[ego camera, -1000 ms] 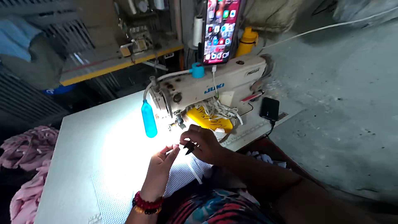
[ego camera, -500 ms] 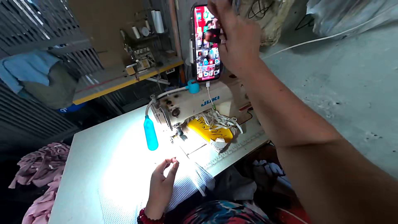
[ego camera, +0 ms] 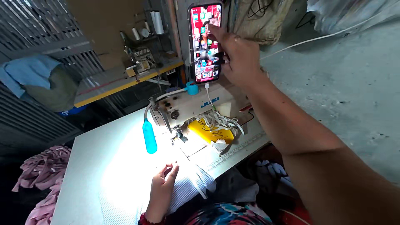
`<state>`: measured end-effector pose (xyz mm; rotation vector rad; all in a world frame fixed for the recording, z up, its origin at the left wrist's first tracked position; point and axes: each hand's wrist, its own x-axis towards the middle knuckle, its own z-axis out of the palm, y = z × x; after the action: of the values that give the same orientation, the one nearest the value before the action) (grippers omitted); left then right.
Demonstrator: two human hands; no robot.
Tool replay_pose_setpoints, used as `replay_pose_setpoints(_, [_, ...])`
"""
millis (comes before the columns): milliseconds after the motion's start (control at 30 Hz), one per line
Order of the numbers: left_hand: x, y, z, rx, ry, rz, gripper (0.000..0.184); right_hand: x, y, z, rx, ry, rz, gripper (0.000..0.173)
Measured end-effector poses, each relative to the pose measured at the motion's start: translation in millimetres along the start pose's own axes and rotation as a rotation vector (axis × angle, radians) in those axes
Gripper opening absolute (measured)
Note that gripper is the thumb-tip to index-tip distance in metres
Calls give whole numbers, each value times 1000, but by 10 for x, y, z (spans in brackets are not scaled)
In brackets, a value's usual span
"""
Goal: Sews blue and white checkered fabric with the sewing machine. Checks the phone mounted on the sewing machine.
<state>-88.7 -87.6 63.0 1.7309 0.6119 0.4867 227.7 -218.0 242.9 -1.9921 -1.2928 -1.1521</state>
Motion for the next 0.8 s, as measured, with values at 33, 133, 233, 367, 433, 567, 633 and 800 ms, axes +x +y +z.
replay_pose_setpoints(33, [3, -3, 7, -4, -7, 9, 16, -6, 22, 1, 28, 19, 13, 60])
replay_pose_setpoints(133, [-7, 2, 27, -12, -11, 11, 15, 38, 79, -27, 147, 44, 104, 58])
replay_pose_setpoints(233, [-21, 2, 26, -8, -9, -4, 15, 57, 115, -18, 230, 117, 132, 52])
replay_pose_setpoints(367, [-39, -4, 17, -1, -1, -11, 14, -128, 54, 0, 240, 164, 167, 38])
replay_pose_setpoints(433, [-47, 0, 11, -1, 3, -13, 14, -304, 1, 41, 196, 158, 128, 41])
replay_pose_setpoints(567, [-61, -1, -13, 1, 8, -7, 15, -615, -86, 143, 144, 34, -35, 33])
replay_pose_setpoints(633, [-71, 1, -15, 8, 20, -8, 15, -701, -134, 150, 132, -79, -67, 34])
replay_pose_setpoints(800, [-78, -20, -8, 11, 21, -10, 16, -809, -82, 269, 64, -114, -174, 36])
